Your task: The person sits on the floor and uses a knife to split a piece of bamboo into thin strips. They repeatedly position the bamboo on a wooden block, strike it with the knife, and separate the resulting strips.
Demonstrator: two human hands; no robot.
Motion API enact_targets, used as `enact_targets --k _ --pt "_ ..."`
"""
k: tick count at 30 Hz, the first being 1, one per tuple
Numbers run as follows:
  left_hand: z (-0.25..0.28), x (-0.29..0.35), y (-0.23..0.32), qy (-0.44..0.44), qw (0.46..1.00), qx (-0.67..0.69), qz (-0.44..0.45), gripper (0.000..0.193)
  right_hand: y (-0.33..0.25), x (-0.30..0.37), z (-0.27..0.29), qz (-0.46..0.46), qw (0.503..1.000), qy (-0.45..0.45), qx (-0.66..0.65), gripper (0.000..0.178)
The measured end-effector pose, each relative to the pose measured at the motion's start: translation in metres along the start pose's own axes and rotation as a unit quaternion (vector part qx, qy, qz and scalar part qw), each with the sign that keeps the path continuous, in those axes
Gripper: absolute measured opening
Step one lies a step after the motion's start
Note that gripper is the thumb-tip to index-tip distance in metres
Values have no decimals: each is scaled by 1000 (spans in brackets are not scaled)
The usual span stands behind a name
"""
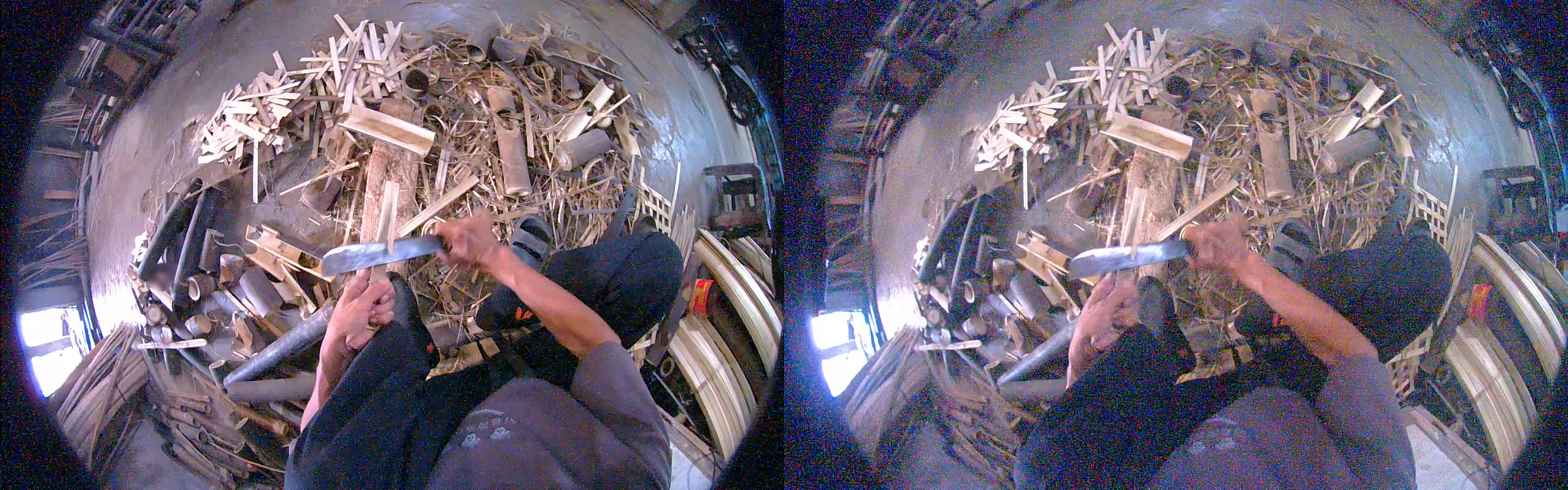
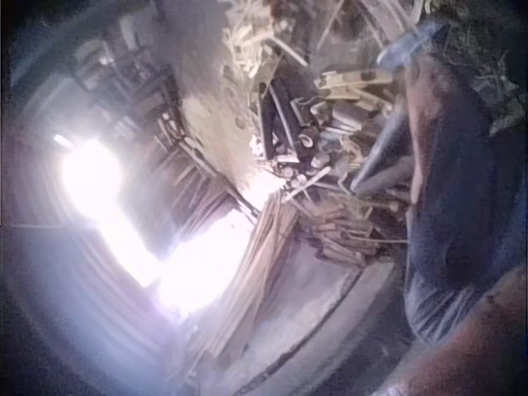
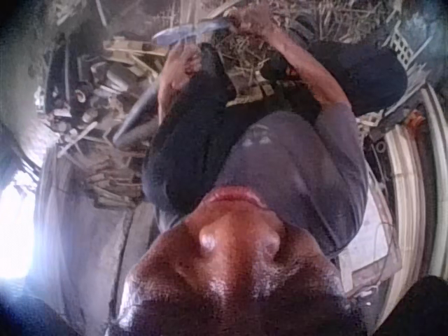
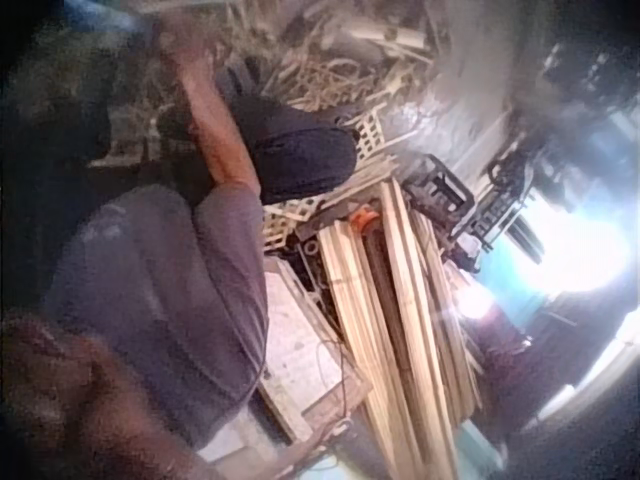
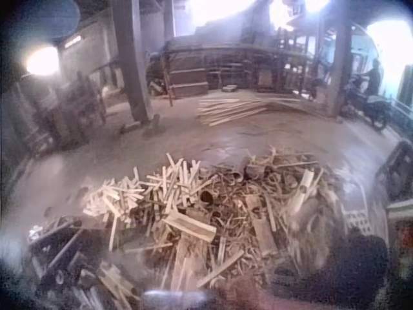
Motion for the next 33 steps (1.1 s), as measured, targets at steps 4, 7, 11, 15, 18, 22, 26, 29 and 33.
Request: enact_targets --k 4,7,11,15,18,22,26,29,33 --pt "12 4 -9 -74 993 -85 31 30 61 -21 23 -141 988 48 -41 26" --pt "39 2 -27 -49 991 -100 71 26 -11 -7 43 -57 995 59 -56 25" --pt "1 -6 -14 -157 976 -91 124 29 -17 -11 22 172 951 161 -199 30" --pt "19 -38 -15 -199 969 -66 -133 41 -40 -11 15 -34 988 -39 -144 28" --pt "-5 -56 -16 -34 736 -492 -463 50 -36 -8 -12 -130 953 -65 -267 33" --pt "-7 -47 23 108 887 -288 -344 42 -39 -10 12 -28 975 28 -217 30" --pt "5 -47 10 49 982 12 -181 19 -36 1 14 43 999 13 -12 30" --pt "2 -38 4 -8 986 -38 -162 12 -48 1 -2 75 994 -25 74 30" --pt "-3 -11 5 16 992 -35 -119 14 -40 -15 5 81 995 38 48 29"
Point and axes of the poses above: each hand's wrist, its own x-axis away from the middle knuckle, its own z-axis out of the back of the hand, y = z × x, the point moved 6 cm from there along -x, towards the middle knuckle, and after that the axes turned 12 degrees about -z, right-handed, at the moved point
